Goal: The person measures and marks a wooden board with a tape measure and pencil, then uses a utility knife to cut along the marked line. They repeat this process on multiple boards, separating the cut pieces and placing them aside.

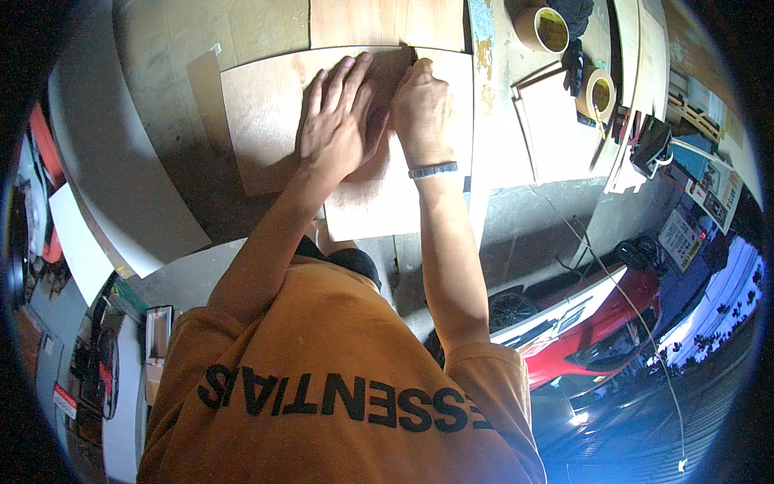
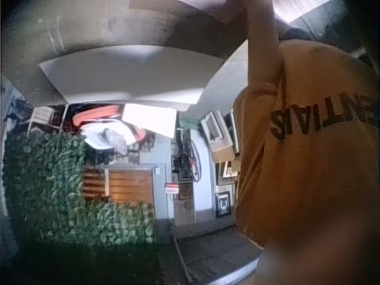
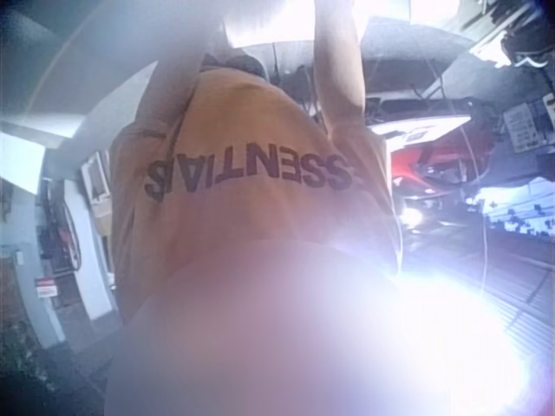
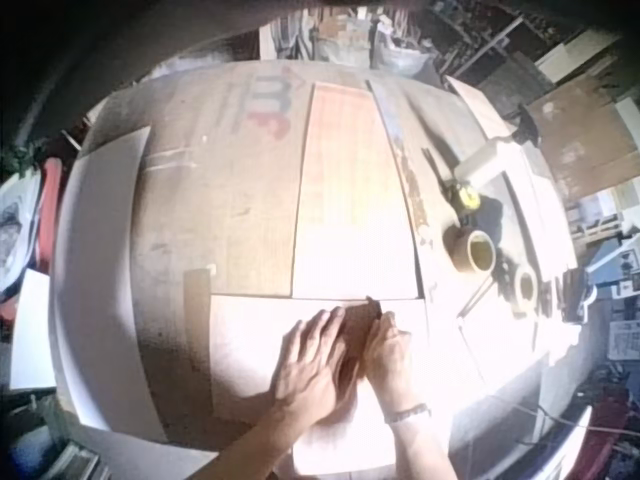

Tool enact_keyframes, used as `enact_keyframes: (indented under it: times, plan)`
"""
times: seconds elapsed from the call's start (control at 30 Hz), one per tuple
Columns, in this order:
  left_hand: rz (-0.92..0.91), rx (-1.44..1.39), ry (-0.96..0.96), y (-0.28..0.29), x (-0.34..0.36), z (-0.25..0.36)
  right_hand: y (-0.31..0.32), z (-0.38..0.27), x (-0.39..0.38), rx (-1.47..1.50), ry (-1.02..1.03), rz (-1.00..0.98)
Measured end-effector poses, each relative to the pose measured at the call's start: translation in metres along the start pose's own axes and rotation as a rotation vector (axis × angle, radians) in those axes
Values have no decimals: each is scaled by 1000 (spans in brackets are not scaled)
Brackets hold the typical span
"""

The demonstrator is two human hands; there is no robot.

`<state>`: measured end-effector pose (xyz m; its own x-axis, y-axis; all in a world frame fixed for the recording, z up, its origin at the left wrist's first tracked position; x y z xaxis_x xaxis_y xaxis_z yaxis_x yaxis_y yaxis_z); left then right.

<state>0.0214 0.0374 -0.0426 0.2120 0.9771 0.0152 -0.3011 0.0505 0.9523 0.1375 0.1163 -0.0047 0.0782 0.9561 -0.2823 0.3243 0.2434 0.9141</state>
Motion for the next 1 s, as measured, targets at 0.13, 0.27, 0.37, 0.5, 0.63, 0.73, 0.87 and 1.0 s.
enact_keyframes:
  times: [0.13, 0.27, 0.37, 0.5, 0.63, 0.73, 0.87, 1.0]
  plan:
    - [-12, 51, 9, -1, 1, 1, -5, 8, 2, 23, 90, 46]
    - [-37, 60, 9, -1, 0, 2, -7, 11, 2, 14, 147, 73]
    - [66, 10, 15, -2, 0, 2, -1, 7, 9, -19, 159, 28]
    - [89, 18, 38, -6, 2, 3, 9, 4, 25, -74, 27, -222]
    - [97, 48, 46, -8, 3, 4, 5, 21, -20, -347, 196, -199]
    - [73, 136, 64, -10, 2, 5, 3, 52, -91, -54, -8, -220]
    - [75, 240, 36, -10, 0, 4, 0, 75, -156, -13, -25, -231]
    - [54, 310, 27, -9, 0, 6, 4, 77, -185, -126, 11, -186]
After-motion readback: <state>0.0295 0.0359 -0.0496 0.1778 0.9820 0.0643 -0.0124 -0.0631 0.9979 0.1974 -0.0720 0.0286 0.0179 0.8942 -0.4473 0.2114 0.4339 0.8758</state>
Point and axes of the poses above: each hand's wrist, its own x-axis towards the middle knuckle, its own y-axis out of the back of the hand, z = x × y, the point moved 1 cm from there along x, towards the middle knuckle, and after that the axes turned 7 degrees about -y, right-handed, at the moved point
